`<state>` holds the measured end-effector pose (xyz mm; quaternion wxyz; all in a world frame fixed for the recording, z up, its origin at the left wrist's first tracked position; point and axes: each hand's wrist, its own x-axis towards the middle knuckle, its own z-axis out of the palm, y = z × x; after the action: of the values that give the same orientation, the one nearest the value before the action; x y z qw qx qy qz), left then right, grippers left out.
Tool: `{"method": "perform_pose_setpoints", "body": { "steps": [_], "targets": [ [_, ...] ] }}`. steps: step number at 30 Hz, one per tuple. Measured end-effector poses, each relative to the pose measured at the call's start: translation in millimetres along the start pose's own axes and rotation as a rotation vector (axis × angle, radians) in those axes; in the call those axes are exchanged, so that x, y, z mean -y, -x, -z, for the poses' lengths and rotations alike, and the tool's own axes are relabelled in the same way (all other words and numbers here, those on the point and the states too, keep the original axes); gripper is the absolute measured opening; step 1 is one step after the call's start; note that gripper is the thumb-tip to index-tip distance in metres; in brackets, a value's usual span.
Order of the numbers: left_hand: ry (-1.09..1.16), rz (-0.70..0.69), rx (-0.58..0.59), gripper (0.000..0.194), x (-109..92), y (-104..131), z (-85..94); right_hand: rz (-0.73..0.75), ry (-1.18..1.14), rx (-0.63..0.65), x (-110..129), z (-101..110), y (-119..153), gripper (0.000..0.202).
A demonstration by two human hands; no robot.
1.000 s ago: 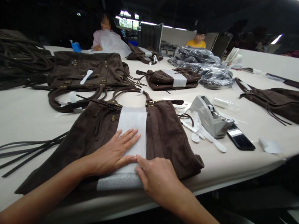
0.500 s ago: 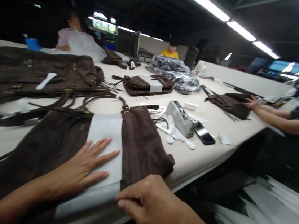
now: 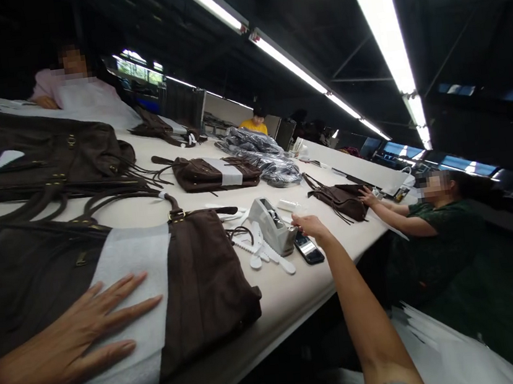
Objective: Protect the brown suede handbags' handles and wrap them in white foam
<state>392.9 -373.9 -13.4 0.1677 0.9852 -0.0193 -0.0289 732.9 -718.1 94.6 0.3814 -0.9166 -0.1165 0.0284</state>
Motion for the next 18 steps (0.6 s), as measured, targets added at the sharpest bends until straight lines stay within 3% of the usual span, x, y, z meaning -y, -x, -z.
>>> {"method": "perform_pose_setpoints", "body": {
  "steps": [3, 6, 12, 18],
  "targets": [
    [0.01, 0.006, 0.004, 0.053, -4, 0, 5.0, -0.102, -0.02, 0.2, -2, -3, -19, 0.04],
    [0.024, 0.002, -0.008, 0.052, -5, 0, 7.2, -0.147, -0.037, 0.265, -1, -7, -30, 0.029],
    [0.043, -0.002, -0.035, 0.051, -3, 1, 5.1, -0.095, -0.099, 0.159, 0, -10, -29, 0.016],
    [0.016, 0.007, 0.0, 0.053, 0, 0, 0.1, 0.112, -0.219, 0.024, 0, -3, -5, 0.036]
  ]
}}
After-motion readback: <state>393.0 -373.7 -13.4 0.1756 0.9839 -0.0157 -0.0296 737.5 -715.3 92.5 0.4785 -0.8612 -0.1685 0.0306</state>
